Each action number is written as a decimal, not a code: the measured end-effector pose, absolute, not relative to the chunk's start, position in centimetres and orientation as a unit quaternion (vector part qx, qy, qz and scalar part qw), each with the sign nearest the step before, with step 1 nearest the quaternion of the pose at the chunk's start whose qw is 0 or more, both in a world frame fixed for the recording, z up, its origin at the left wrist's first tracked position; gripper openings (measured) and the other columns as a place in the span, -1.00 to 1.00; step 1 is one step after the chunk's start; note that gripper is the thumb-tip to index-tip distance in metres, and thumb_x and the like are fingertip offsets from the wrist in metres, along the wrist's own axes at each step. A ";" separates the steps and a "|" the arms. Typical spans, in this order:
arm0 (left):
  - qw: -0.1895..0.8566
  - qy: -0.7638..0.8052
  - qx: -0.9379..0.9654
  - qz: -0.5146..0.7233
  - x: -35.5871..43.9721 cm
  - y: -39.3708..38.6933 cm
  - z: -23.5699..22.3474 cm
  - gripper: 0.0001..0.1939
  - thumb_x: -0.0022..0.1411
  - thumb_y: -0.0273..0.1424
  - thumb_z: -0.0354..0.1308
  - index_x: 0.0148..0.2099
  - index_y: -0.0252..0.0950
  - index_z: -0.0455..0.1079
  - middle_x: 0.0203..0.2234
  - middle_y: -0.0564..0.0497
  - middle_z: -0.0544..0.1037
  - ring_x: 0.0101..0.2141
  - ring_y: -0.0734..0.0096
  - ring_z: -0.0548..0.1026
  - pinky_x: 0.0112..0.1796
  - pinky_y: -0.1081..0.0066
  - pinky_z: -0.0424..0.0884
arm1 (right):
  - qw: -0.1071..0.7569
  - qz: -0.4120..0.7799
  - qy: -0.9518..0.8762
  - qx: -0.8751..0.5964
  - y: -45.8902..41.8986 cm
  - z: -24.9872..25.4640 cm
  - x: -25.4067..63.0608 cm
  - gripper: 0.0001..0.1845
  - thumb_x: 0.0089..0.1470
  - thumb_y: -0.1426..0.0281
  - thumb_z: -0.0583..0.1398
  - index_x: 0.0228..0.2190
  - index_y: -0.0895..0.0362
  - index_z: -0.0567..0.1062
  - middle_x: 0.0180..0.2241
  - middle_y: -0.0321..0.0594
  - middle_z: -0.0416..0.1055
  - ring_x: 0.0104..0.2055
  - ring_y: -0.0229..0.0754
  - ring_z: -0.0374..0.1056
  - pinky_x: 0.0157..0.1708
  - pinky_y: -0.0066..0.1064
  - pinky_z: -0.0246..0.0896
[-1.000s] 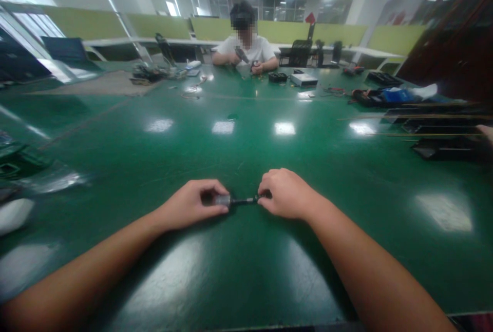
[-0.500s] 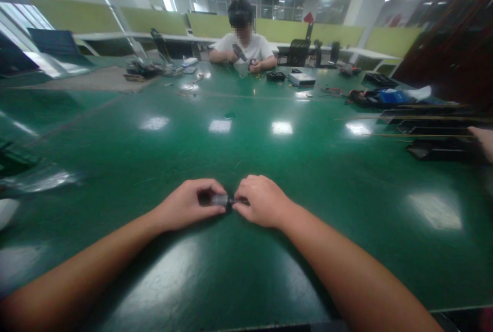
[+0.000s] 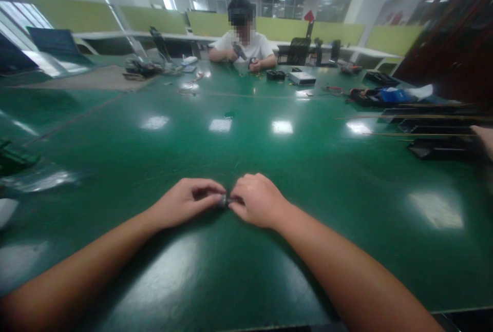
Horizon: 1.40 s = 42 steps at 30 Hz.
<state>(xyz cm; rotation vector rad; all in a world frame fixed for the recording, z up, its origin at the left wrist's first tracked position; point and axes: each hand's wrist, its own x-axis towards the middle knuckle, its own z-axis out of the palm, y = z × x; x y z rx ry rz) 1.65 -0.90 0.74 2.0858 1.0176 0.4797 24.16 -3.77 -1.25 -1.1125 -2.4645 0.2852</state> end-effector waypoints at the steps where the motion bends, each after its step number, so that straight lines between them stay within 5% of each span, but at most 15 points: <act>1: 0.380 0.397 0.814 0.187 1.7 -0.9 0.8 -0.73 0.28 -0.23 0.22 -0.14 -0.32 0.59 -0.33 -0.02 0.68 -0.31 0.30 0.59 -0.25 0.41 0.46 | 0.211 0.102 -0.886 -0.399 -3.8 -1.3 24.1 -0.87 0.17 0.35 0.27 -0.30 0.14 0.61 -0.30 -0.19 0.56 -0.17 -0.14 0.40 -0.16 -0.30 0.14; 42: 0.388 0.367 0.824 0.188 1.3 -0.8 0.2 -0.75 0.12 -0.28 0.37 -0.22 -0.35 0.54 -0.37 -0.02 0.60 -0.34 0.32 0.55 -0.28 0.41 0.45 | 0.209 0.109 -0.884 -0.403 -4.3 -1.1 24.7 -0.87 0.16 0.34 0.27 -0.31 0.14 0.60 -0.33 -0.20 0.55 -0.21 -0.14 0.37 -0.20 -0.30 0.12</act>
